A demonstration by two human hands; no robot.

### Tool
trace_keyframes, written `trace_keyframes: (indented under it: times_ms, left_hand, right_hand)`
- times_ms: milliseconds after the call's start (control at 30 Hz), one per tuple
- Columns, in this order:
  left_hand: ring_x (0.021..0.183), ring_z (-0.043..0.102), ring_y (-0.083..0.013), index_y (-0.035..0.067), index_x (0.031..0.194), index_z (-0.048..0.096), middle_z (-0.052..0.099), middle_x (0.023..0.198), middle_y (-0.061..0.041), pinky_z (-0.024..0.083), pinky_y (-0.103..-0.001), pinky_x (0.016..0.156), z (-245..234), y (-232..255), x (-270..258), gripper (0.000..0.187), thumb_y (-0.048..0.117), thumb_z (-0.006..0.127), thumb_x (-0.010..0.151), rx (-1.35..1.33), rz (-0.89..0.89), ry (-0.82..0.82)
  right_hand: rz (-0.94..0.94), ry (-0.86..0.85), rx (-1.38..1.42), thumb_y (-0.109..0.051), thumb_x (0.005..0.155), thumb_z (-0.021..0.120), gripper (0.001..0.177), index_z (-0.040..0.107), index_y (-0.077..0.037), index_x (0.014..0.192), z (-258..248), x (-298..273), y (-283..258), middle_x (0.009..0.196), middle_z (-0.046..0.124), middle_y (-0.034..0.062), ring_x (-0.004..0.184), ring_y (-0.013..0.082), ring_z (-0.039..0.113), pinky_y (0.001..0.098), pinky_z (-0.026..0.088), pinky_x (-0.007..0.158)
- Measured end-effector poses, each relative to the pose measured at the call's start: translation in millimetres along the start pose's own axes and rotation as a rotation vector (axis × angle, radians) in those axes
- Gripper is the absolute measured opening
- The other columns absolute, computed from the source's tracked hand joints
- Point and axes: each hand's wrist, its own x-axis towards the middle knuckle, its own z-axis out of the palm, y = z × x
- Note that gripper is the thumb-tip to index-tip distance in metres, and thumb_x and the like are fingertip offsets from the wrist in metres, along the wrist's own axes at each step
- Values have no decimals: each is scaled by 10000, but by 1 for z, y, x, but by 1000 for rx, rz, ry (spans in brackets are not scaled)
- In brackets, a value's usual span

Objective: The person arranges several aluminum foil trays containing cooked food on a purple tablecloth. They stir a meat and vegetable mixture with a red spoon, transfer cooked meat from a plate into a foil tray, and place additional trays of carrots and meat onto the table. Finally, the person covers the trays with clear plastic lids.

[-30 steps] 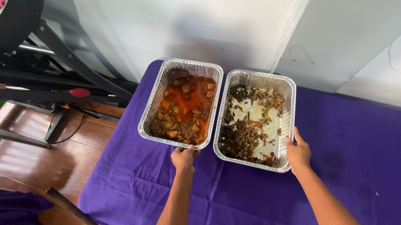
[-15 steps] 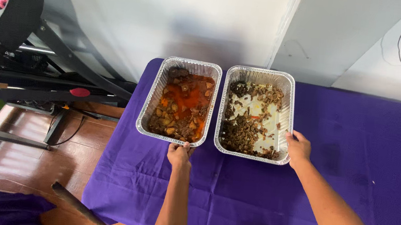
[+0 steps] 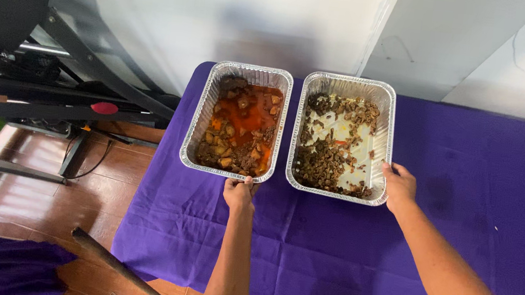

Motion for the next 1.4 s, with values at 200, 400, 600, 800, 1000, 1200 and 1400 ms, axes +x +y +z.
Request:
trace_keyframes:
  times_ms: [200,400,600,800,1000,1200,1400]
  left_hand:
    - [793,726,-228,-53,1014,539,647,917,-123,635,-420,747,-4,12,-8,139,-88,629,915,82,-10,-58]
    - [637,623,-218,-90,914,589,593,769,-127,649,-441,640,-24,17,-2,296,179,675,1004,400,-131,-254]
    - [651,697,-275,-84,906,615,650,772,-154,656,-439,655,-30,30,-5,402,308,624,997,464,-203,-378]
    - [775,705,-355,-91,1072,608,682,891,-222,643,-522,721,-7,53,-15,381,283,580,1006,746,-376,-469]
    - [902,719,-338,-53,1146,687,738,1038,-187,636,-473,759,30,49,-38,405,304,599,977,1107,-391,-865]
    - [922,736,-318,-34,1134,696,748,1051,-172,646,-468,759,69,32,-60,311,199,595,954,1152,-291,-929]
    - [781,737,-289,-1,1096,730,748,979,-179,655,-428,643,122,-25,-80,258,175,634,934,1313,-235,-1065]
  right_hand:
    - [21,27,-26,-251,941,761,375,706,21,1192,-3,0,2,966,729,87,788,140,668,303,553,695]
    - [-67,-13,-241,-314,906,797,470,700,24,1218,-13,-35,-12,988,736,86,818,144,665,308,516,690]
    - [70,-55,-300,-294,847,801,645,576,-4,1378,-29,-66,-37,1021,721,66,787,129,643,301,510,613]
    - [127,-16,-252,-312,843,789,703,538,1,1420,-34,-98,-45,1046,720,110,736,170,612,320,524,606]
    - [162,114,-221,-359,875,751,692,534,-15,1436,-50,-141,-54,1136,699,114,768,170,631,329,531,632]
    - [166,240,-109,-339,886,749,648,560,-1,1405,-131,-165,-56,1170,681,86,787,169,638,332,546,668]
    - [192,316,-29,-312,919,731,576,577,-11,1385,-237,-188,-61,1132,675,69,804,155,631,339,542,714]
